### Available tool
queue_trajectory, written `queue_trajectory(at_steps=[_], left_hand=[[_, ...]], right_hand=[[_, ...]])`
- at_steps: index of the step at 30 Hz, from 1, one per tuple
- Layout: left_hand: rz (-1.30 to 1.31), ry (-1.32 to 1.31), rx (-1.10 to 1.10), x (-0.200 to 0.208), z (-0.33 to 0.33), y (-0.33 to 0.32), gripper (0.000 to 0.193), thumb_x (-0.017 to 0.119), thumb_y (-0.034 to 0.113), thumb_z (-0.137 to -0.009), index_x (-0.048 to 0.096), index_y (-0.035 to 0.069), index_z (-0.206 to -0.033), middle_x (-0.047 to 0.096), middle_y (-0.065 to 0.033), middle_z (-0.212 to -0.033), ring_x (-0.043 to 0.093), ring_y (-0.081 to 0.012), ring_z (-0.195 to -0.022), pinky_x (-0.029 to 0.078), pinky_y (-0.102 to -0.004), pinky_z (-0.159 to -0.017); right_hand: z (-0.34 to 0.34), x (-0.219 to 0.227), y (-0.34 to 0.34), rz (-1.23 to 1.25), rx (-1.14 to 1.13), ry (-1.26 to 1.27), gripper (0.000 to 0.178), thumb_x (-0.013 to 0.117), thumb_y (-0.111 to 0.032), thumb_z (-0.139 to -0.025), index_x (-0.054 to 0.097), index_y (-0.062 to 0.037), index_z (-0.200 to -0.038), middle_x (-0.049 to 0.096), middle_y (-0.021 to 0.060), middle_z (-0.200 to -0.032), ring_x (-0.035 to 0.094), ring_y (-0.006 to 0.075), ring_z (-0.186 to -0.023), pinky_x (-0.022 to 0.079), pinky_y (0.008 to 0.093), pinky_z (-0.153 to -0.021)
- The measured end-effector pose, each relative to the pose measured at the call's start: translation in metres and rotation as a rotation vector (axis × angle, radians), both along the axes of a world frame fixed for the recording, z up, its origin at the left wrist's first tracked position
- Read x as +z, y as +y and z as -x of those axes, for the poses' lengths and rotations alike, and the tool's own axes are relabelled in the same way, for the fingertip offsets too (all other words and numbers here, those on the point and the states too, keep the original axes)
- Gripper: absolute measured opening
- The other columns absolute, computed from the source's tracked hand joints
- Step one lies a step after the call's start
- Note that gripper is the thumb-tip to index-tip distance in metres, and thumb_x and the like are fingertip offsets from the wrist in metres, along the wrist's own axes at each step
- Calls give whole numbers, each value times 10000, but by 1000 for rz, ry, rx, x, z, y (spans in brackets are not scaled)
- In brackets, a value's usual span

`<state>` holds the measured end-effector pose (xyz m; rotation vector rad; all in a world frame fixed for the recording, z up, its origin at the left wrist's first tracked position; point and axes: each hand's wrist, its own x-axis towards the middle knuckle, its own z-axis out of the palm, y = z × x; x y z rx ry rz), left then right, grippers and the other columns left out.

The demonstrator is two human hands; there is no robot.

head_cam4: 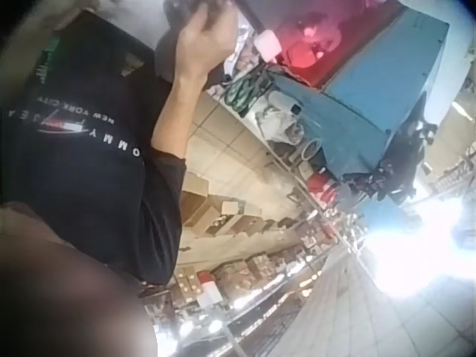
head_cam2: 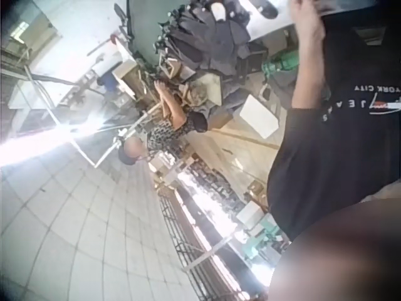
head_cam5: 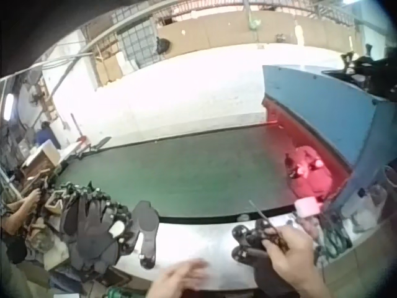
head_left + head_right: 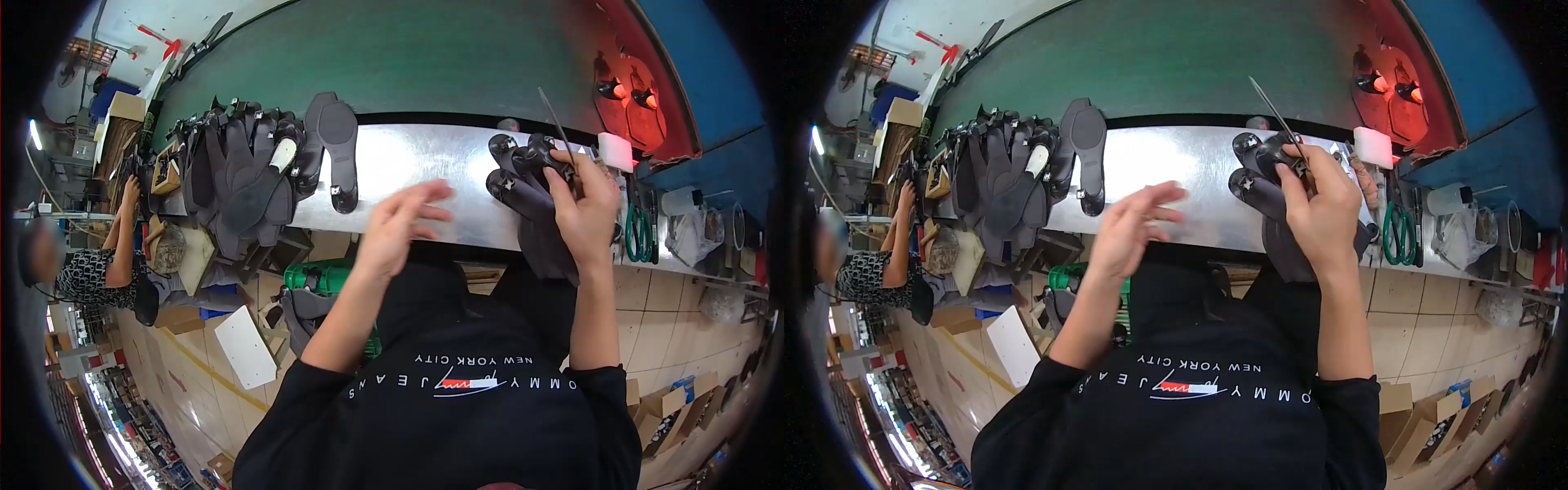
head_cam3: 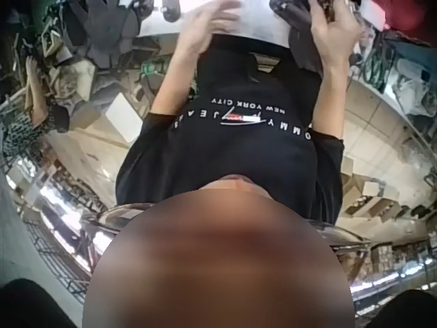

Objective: Assembling and cleaning sandal components on a production line.

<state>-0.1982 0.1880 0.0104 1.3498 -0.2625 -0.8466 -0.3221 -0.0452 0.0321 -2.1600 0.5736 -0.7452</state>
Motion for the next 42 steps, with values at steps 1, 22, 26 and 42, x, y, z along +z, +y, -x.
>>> queue_trajectory(at_steps=[1, 22, 26, 42], left_hand=[[75, 128, -110, 3, 8, -8, 530, 411, 437, -1017, 561, 1, -1277, 632, -158, -1216, 664, -220, -956, 526, -254, -650], [455, 1051, 203, -14, 25, -14, 290, 567, 331, -959, 641, 63, -1042, 686, -94, -991, 646, -214, -865, 373, -216, -419], [374, 970, 175, -26, 23, -16, 297, 582, 387, -948, 641, 96, -972, 671, -44, -854, 616, -142, -688, 321, -223, -367], [144, -58, 447, -11, 34, -22, 731, 307, 585, -998, 634, -2, -713, 639, -82, -708, 582, -132, -638, 459, -252, -628]], right_hand=[[4, 26, 17, -14, 99, -42, 207, 710, -56, -787, 645, -26, -982, 657, 115, -833, 629, 249, -637, 488, 328, -590], [31, -23, 101, -916, 469, 81, 576, 500, 1, -927, 357, -89, -1478, 554, 15, -673, 479, 59, -594, 405, 211, -564], [31, -43, 103, -666, 468, 7, 481, 503, 4, -933, 461, -53, -1408, 536, 9, -684, 470, 56, -611, 402, 211, -576], [30, -28, 108, -1511, 568, 213, 603, 456, -75, -979, 207, -147, -1524, 474, 18, -663, 373, 57, -472, 295, 188, -428]])
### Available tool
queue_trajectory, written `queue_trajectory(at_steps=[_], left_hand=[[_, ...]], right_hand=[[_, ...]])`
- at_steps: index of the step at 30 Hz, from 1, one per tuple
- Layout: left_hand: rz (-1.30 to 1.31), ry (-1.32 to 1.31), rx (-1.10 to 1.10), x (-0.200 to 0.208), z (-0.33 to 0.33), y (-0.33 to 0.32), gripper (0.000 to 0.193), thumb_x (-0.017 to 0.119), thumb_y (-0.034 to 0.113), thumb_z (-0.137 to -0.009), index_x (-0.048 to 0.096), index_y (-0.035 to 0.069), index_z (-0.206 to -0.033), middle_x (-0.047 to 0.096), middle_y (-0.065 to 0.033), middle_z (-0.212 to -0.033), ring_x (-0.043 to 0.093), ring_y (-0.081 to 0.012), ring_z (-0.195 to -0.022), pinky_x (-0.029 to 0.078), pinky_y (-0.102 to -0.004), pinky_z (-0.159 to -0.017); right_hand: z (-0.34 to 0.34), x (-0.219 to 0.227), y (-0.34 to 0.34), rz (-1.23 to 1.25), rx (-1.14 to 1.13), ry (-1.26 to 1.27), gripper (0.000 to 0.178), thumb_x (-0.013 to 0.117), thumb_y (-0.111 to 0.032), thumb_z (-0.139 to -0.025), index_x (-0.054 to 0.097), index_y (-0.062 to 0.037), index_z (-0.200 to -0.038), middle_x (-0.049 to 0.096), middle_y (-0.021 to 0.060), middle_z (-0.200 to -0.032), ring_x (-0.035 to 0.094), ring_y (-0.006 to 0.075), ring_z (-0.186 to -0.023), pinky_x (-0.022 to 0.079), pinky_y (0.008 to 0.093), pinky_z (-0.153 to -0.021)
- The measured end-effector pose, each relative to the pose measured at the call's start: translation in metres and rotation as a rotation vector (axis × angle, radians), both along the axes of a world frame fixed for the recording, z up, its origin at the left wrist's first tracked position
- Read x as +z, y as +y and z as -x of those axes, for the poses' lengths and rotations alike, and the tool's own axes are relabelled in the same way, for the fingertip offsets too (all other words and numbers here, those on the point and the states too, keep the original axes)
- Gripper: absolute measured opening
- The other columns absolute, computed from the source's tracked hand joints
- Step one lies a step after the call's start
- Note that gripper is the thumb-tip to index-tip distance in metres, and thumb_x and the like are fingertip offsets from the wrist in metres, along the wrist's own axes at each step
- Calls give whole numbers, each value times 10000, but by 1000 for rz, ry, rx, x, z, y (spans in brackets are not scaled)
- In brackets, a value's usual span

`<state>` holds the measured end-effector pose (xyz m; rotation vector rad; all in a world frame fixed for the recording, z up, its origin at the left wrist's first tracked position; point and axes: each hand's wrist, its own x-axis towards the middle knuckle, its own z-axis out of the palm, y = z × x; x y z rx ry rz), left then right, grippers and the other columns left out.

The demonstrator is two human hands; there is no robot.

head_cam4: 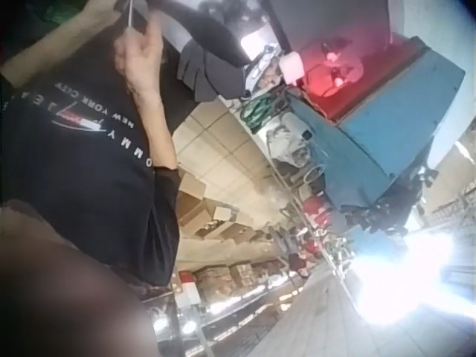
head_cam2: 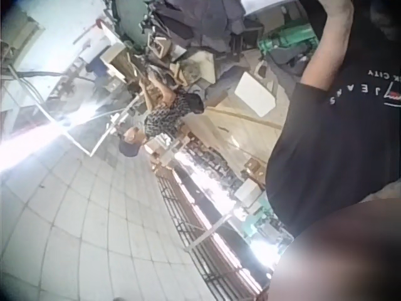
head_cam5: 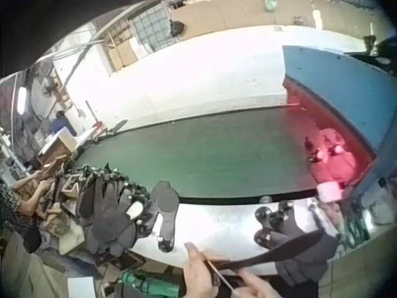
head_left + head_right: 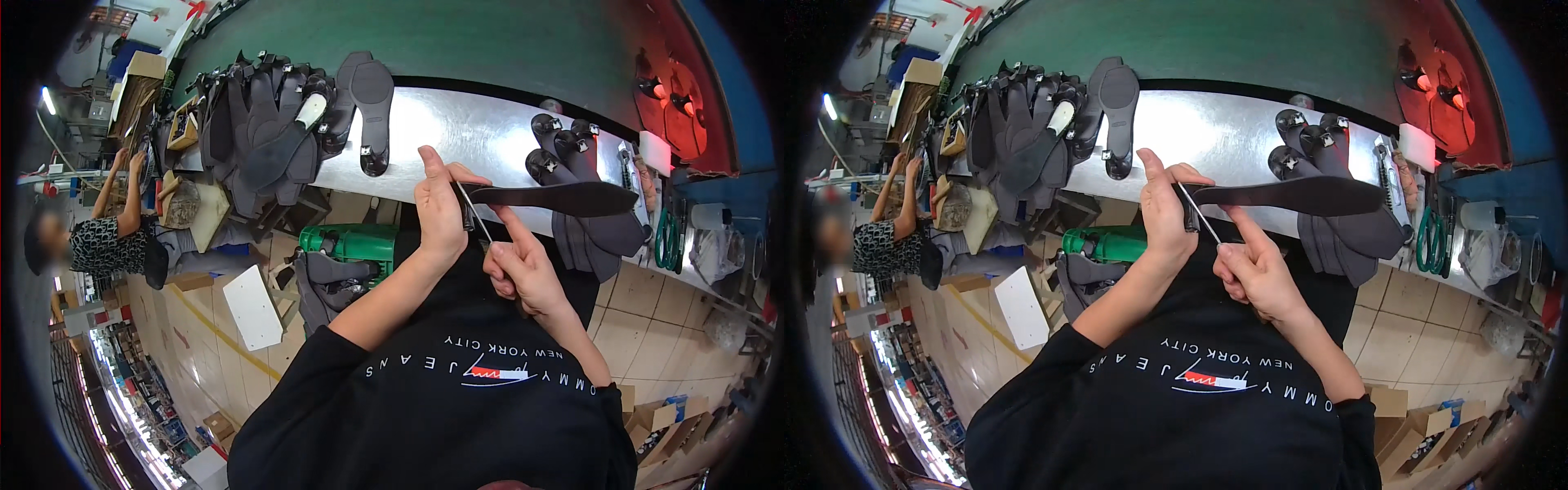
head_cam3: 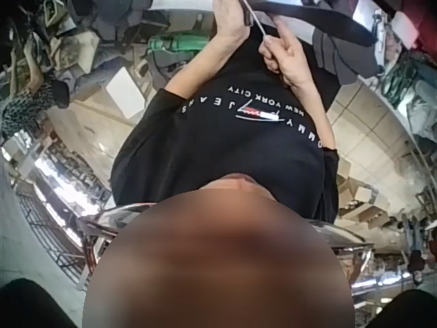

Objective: Assembling and cleaning sandal components on a production line.

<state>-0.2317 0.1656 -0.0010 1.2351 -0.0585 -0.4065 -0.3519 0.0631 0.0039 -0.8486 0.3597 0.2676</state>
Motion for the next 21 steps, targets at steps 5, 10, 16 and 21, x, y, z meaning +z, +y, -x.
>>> queue_trajectory(at_steps=[5, 10, 16, 21], left_hand=[[-55, -41, 21, -6, -4, 3, 903, 131, 675, -963, 596, -14, -610, 600, -77, -650, 551, -148, -642, 436, -244, -685], [0, 49, 65, 6, -7, 6, 992, 11, 734, -913, 588, -6, -592, 565, -64, -622, 517, -148, -642, 407, -228, -691], [-41, -49, 3, 7, -5, 9, 979, 19, 757, -898, 568, 6, -591, 519, -52, -590, 484, -152, -605, 403, -234, -668], [369, 249, -153, -7, -13, 17, 842, 193, 746, -916, 573, 45, -645, 528, -53, -608, 499, -160, -613, 419, -252, -670]], right_hand=[[-2, 3, -14, -202, -111, -37, 382, 482, -207, -1008, 474, -22, -1342, 453, 16, -661, 382, 63, -460, 310, 194, -414], [3, 3, -13, 556, -100, -199, 234, 544, -93, -952, 608, 1, -1156, 606, 65, -734, 555, 115, -552, 419, 241, -483], [-8, -5, 3, 1379, -332, -555, 121, 605, 42, -840, 627, 19, -957, 648, 162, -822, 631, 329, -679, 503, 354, -597], [-1, 9, 8, 1263, -165, -650, 122, 622, 32, -827, 621, 4, -946, 645, 144, -811, 638, 307, -666, 499, 339, -577]])
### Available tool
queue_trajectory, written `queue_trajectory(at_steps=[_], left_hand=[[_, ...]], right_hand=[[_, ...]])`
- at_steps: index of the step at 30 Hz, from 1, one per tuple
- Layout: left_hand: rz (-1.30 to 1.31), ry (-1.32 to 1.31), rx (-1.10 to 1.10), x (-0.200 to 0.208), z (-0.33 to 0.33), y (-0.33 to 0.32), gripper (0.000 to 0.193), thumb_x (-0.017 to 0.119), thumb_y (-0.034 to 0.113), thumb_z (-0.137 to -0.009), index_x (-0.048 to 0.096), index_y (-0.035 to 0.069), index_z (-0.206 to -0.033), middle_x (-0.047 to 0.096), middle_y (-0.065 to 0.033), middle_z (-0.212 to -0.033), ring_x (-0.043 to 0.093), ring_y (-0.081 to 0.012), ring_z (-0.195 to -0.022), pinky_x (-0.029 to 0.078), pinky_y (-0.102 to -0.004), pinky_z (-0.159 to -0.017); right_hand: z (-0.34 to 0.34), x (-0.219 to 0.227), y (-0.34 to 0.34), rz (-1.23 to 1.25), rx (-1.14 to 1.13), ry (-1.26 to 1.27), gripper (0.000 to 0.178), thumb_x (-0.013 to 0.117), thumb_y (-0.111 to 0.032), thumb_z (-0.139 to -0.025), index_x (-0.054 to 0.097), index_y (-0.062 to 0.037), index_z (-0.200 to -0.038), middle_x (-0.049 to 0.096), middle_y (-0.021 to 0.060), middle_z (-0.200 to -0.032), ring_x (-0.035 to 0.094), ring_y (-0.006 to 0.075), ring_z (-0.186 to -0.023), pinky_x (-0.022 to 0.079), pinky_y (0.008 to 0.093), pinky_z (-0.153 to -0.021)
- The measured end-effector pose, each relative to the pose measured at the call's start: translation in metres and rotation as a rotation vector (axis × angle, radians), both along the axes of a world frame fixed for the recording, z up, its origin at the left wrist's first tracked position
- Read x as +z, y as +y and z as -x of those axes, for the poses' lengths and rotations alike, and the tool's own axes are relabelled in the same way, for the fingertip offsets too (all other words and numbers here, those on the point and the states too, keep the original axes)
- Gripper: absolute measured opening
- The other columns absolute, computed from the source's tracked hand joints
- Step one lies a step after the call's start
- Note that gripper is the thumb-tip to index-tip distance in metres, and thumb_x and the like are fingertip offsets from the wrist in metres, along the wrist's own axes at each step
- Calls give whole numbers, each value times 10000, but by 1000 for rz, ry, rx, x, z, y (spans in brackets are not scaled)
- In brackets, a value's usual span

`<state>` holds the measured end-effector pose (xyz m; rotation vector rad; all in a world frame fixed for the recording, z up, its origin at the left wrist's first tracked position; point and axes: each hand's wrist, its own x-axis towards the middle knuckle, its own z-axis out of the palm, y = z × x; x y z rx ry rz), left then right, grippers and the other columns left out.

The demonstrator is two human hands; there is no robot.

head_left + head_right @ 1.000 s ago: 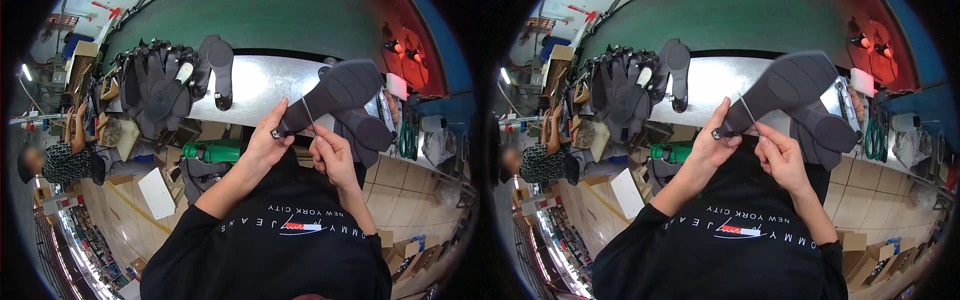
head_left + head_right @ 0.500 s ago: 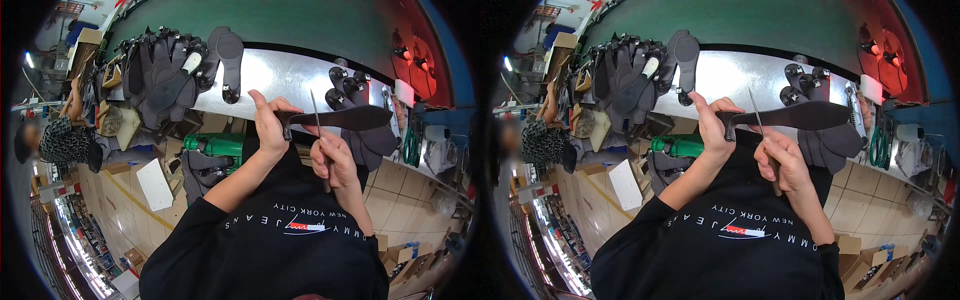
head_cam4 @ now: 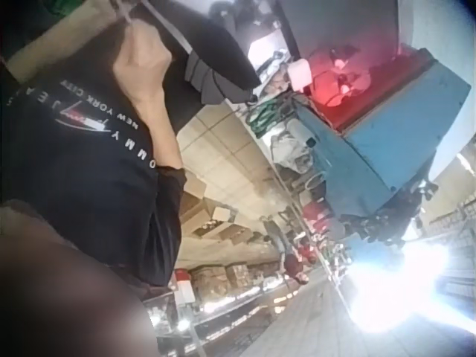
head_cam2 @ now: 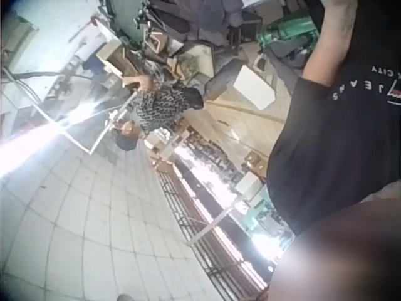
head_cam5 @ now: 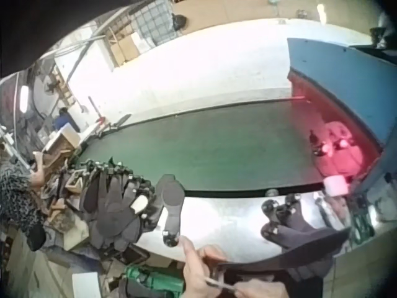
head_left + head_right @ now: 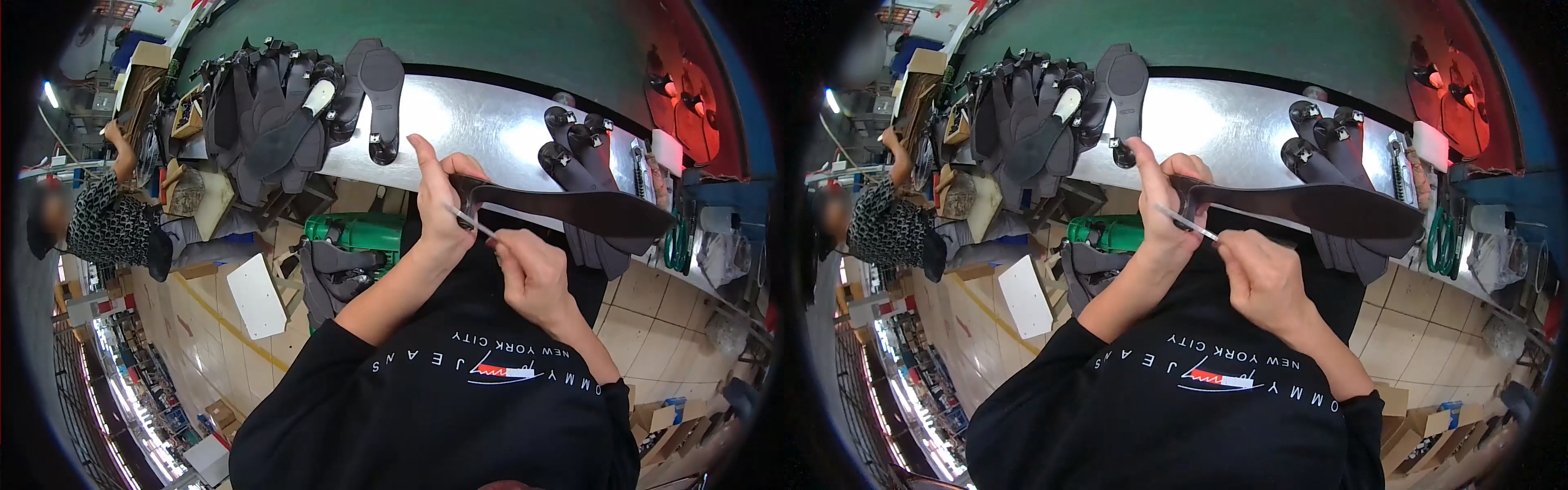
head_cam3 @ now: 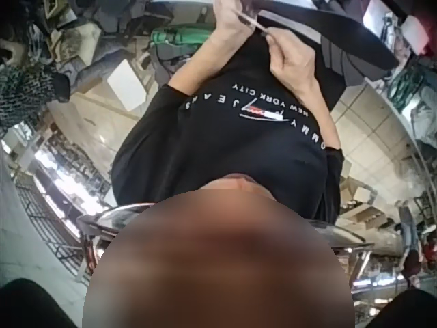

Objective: Assembling and cleaning sandal components on a production line.

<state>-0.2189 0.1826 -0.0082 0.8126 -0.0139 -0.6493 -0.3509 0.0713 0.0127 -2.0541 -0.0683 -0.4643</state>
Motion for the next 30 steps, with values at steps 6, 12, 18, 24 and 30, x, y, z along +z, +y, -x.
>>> queue_trajectory(at_steps=[6, 12, 18, 24, 30], left_hand=[[351, 559, -115, 0, 3, -13, 577, 467, 723, -843, 586, 159, -805, 582, -1, -674, 577, -153, -588, 491, -420, -909], [64, 410, 19, -3, 6, -18, 439, 538, 527, -935, 508, 161, -693, 519, 33, -692, 582, -189, -676, 452, -337, -680], [95, 274, -27, -12, 5, -17, 415, 521, 477, -959, 467, 162, -695, 453, 30, -669, 557, -201, -637, 433, -334, -630], [-48, 414, -14, -7, -2, -18, 456, 505, 537, -951, 487, 140, -726, 459, 18, -642, 544, -206, -621, 459, -352, -634], [-219, 338, 1, -9, -8, -25, 553, 436, 645, -925, 527, 127, -756, 534, -20, -665, 546, -217, -599, 464, -374, -602]], right_hand=[[0, 1, -6, -21, -187, 54, 61, 622, 1, -853, 608, -16, -909, 626, 124, -745, 622, 260, -587, 486, 340, -534], [-4, -8, -3, 47, -237, 87, 58, 613, -10, -867, 562, -23, -893, 587, 148, -702, 596, 333, -595, 452, 389, -523], [-5, -9, 7, -9, -203, 139, 11, 553, 20, -890, 557, 11, -890, 586, 157, -705, 603, 317, -603, 457, 349, -546], [-1, -9, 7, 36, -148, 125, 68, 594, -16, -870, 530, -26, -891, 584, 136, -723, 596, 335, -612, 460, 398, -530], [10, -15, 22, 112, 76, 49, 108, 643, -65, -805, 540, -95, -799, 523, 90, -667, 605, 273, -611, 480, 368, -530]])
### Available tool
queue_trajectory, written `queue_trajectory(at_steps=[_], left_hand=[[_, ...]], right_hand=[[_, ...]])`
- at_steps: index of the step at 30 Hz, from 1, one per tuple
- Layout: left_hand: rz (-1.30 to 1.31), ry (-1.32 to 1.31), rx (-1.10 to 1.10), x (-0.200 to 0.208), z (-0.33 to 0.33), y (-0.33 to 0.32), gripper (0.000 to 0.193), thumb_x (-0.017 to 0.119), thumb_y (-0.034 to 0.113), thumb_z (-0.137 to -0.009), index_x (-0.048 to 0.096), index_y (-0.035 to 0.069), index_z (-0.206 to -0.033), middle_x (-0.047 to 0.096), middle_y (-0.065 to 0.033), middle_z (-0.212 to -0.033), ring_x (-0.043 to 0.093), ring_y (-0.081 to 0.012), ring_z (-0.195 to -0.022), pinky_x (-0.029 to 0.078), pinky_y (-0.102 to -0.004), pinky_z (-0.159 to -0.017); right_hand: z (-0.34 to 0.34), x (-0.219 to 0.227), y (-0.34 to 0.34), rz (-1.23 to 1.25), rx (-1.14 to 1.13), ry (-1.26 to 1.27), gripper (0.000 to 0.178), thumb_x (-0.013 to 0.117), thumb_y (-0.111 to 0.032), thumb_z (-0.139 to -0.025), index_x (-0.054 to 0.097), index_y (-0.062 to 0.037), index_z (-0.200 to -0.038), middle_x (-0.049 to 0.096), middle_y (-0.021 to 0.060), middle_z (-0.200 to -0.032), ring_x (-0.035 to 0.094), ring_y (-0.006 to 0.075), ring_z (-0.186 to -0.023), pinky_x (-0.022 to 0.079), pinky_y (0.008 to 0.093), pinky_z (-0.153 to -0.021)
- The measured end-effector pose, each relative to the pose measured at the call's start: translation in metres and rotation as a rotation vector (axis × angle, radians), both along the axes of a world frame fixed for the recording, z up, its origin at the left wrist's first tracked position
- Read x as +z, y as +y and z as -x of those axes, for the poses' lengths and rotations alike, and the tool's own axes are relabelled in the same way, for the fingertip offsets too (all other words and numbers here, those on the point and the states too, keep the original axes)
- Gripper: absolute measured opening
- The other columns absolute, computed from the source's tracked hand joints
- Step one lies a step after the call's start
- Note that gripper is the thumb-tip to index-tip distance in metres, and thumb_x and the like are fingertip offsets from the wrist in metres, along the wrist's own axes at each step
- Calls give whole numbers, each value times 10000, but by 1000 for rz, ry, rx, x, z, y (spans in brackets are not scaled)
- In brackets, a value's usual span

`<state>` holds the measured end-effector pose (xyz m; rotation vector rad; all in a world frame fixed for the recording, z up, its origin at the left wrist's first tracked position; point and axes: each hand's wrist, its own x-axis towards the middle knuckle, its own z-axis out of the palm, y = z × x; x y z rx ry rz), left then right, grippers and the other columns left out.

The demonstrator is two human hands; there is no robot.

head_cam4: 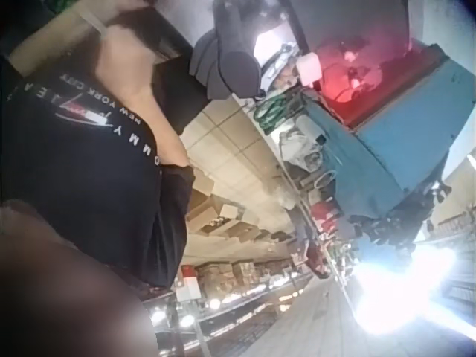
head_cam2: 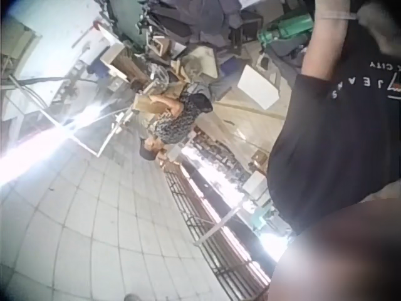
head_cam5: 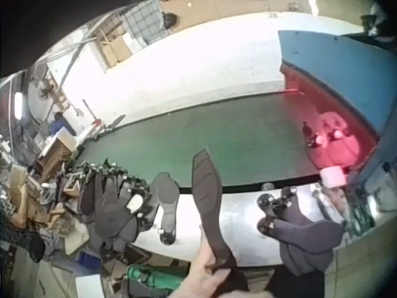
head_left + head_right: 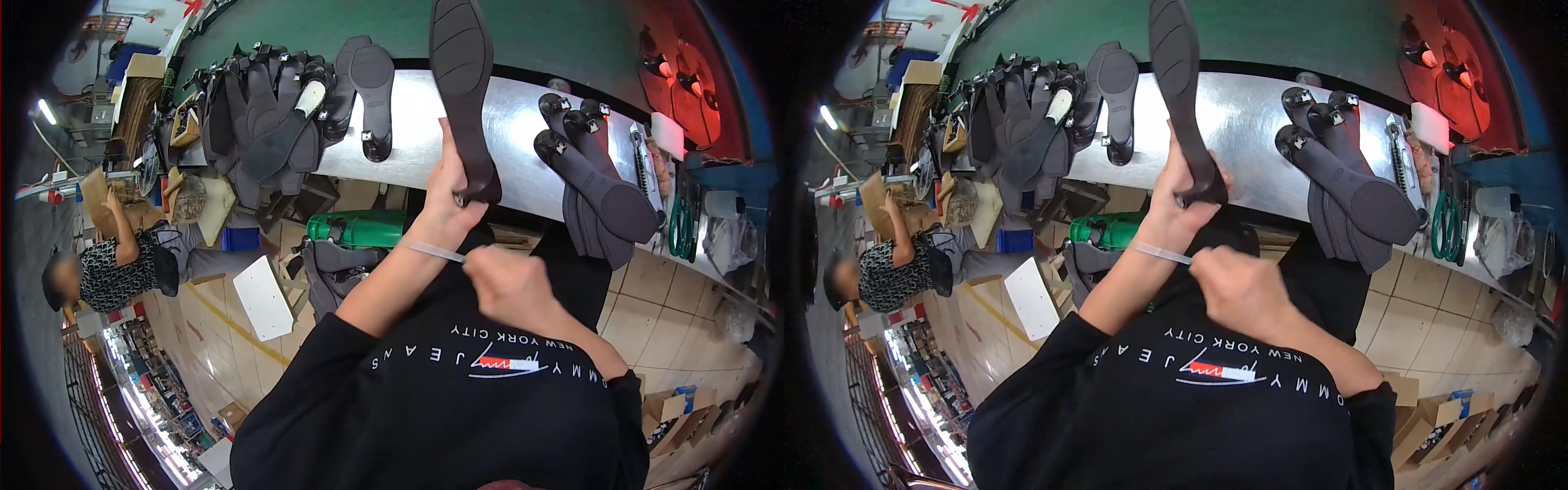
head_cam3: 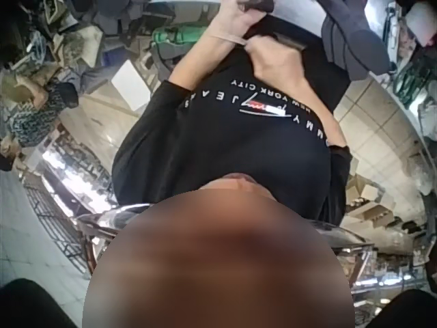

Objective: Assembling and cleaning sandal components on a production line.

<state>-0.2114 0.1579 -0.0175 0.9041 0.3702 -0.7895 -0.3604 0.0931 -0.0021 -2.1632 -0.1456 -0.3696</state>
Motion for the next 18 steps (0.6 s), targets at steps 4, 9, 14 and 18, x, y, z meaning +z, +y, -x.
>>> queue_trajectory(at_steps=[4, 9, 14, 18], left_hand=[[145, 2, -86, 1, -12, 6, 647, 378, 717, -895, 585, 105, -917, 558, -51, -706, 569, -210, -639, 484, -379, -609], [57, -46, -44, 19, 9, -8, 764, 285, 722, -918, 550, 71, -1217, 581, -61, -999, 560, -164, -913, 513, -369, -789], [316, -232, -297, 22, 16, 5, 548, 378, 430, -1022, 310, 123, -1470, 501, -141, -1369, 523, -229, -1221, 476, -379, -956], [293, -338, -340, 21, 17, 12, 624, 570, 141, -956, 270, 136, -1502, 505, -130, -1365, 523, -215, -1225, 489, -369, -950]], right_hand=[[-9, 10, -14, -230, -141, -12, 124, 570, 36, -865, 597, -22, -970, 579, 82, -672, 556, 157, -533, 437, 272, -514], [-20, 11, -16, -672, -127, 211, 443, 503, 8, -923, 459, -59, -1358, 557, 25, -654, 512, 83, -524, 405, 225, -523], [-17, 8, -41, -1334, -107, 415, 501, 447, -135, -1007, 328, -155, -1493, 475, 10, -641, 412, 58, -459, 331, 185, -405], [-14, 14, -52, -1602, -2, 456, 532, 436, -149, -1014, 259, -179, -1516, 456, 24, -652, 377, 58, -444, 328, 183, -405]])
